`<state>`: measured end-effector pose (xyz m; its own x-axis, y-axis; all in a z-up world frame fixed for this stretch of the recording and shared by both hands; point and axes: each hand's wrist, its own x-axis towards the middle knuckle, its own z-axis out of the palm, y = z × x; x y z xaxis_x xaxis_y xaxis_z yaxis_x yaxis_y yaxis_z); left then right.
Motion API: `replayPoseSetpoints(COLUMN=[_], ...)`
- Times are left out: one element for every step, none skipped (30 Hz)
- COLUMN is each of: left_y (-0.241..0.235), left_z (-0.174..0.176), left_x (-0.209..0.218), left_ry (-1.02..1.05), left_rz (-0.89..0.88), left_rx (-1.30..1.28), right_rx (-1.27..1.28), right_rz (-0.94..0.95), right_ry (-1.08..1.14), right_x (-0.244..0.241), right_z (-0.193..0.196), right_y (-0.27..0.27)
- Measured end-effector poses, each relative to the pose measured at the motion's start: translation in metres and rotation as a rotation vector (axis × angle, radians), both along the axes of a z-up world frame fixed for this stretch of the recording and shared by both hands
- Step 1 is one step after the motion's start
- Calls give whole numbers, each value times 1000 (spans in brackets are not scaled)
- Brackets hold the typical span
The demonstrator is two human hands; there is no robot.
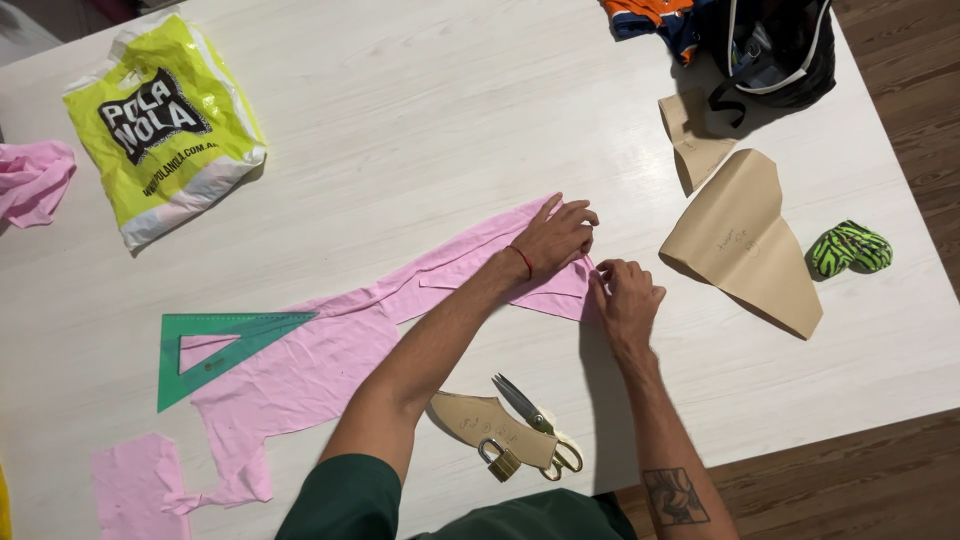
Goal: A person uses a cardboard pattern and scissors to cut a specific shape out of pink fabric on a workbench.
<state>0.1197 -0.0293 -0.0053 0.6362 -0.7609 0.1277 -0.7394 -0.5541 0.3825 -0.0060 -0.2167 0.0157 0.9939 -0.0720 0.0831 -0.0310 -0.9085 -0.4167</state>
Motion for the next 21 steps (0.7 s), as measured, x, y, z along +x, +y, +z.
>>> replayPoseSetpoints(left_y=[-2, -4, -6, -6, -6, -6, -7, -8, -9, -4, 0, 4, 9, 12, 16, 17, 18, 20, 22, 24, 27], left_z=[-1, -1, -2, -2, -1, 0, -7, -14, -21, -16, -10, -5, -4, -4, -4, -6, -7, -9, -4, 2, 7], left_x=[1, -1, -3, -3, -4, -6, -5, -5, -5, -13, -21, -30, -33, -42, -51, -62, -73, -85, -91, -99, -106], left_ry=[1, 10, 20, 18, 8, 0, 0, -63, -126, -129, -166, -204, -208, -240, -271, -273, -309, -344, -344, -315, -286], left_rz=[-2, 23, 48, 48, 64, 80, 79, 91, 103, 104, 119, 132, 131, 142, 152, 152, 135, 118, 117, 68, 19], left_rx=[1, -20, -41, -41, -24, -7, -7, -33, -59, -59, -101, -143, -143, -180, -217, -217, -221, -225, -225, -164, -104], right_rx=[1, -29, -59, -58, -101, -144, -144, -151, -158, -158, -152, -146, -146, -133, -119, -119, -58, 3, 4, 54, 105], right_rz=[-2, 23, 47, 47, 68, 90, 89, 110, 130, 131, 133, 132, 131, 135, 138, 138, 155, 171, 169, 211, 252], right_ry=[1, -25, -50, -52, -55, -56, -56, -52, -48, -52, -40, -28, -32, -50, -69, -70, -81, -90, -91, -107, -124], right_x=[0, -2, -4, -4, -5, -8, -10, -13, -15, -18, -21, -24, -23, -26, -29, -30, -32, -34, -36, -38, -40], right_z=[4, 8, 12, 9, 6, 3, 1, 0, -1, 2, 5, 8, 6, 4, 2, 5, 7, 10, 7, 3, 0], right_y=[2, 4, 5, 4, 2, 1, -1, -3, -5, -6, -7, -8, -9, -12, -14, -14, -13, -12, -9, -6, -3])
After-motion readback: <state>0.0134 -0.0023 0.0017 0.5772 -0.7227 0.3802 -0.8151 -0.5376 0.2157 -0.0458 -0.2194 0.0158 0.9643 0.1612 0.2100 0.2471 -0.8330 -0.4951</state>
